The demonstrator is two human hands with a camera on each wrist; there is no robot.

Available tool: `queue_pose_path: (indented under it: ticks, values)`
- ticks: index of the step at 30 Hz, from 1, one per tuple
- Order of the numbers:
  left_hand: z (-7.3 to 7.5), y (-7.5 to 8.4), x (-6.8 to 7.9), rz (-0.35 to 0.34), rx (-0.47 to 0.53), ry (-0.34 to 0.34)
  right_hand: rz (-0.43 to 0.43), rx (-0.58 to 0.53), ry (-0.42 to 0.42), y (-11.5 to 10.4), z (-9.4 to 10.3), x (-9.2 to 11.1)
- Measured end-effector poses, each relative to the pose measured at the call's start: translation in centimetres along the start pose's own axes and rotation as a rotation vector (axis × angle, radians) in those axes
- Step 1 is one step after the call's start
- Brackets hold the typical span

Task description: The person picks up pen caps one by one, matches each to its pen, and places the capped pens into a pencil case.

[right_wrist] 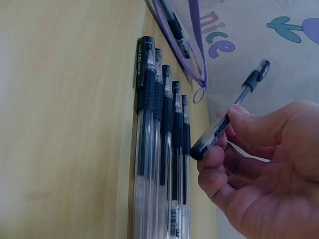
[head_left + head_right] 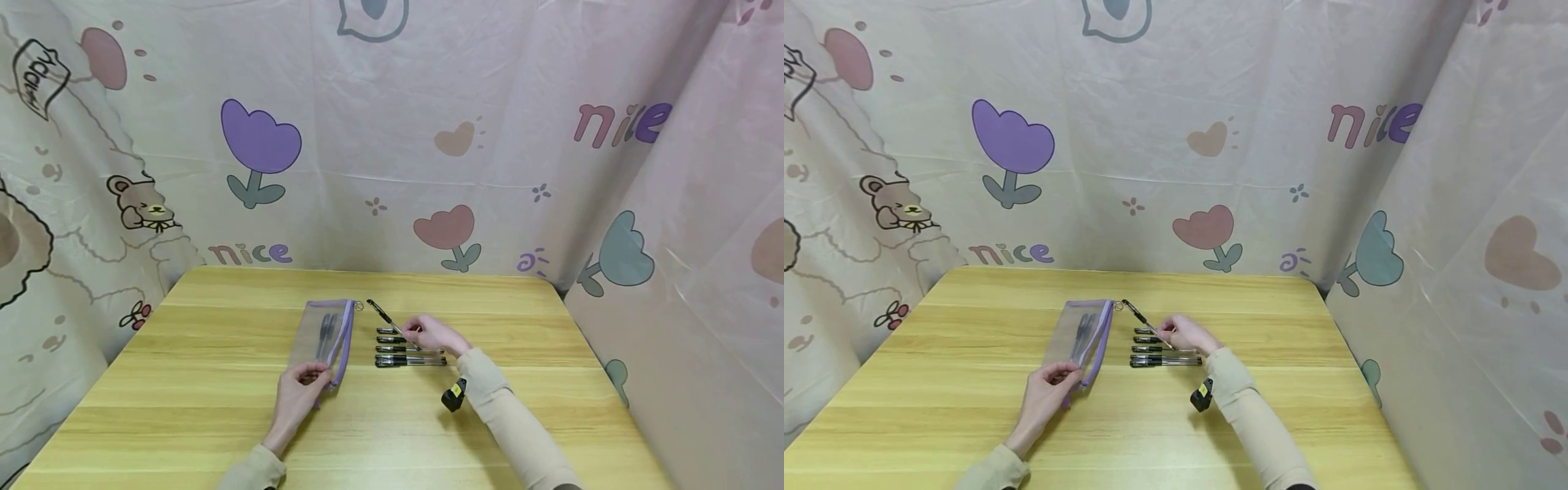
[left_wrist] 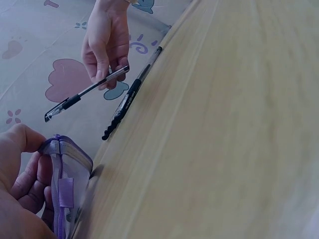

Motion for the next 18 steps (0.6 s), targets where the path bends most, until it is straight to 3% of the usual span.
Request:
queue_pose_path:
  ticks: [6,13,18]
  values:
    - [-0.1,-0.1,0.0,0.007,0.008,-0.005,-0.032,-0.139,-0.051,0.1,-0.7,-0.7]
    - [-0.2,-0.1,0.0,0.013,0.036,-0.004,-0.077,-0.376,-0.172,-0.3,-2.2,-1.4]
    - [-0.1,-0.2,0.0,0.01,0.021,-0.004,-0.14,-0.514,-0.19,-0.4,-3.3,-1.8]
Point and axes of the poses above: each hand's wrist, its own x-axis away from the middle knuckle, its own z-axis out of the back of the hand, y = z × x, the point moved 10 cm from there along -x, towards the middle knuckle, and after that the axes turned 9 degrees about -z, right-handed, at the moved point
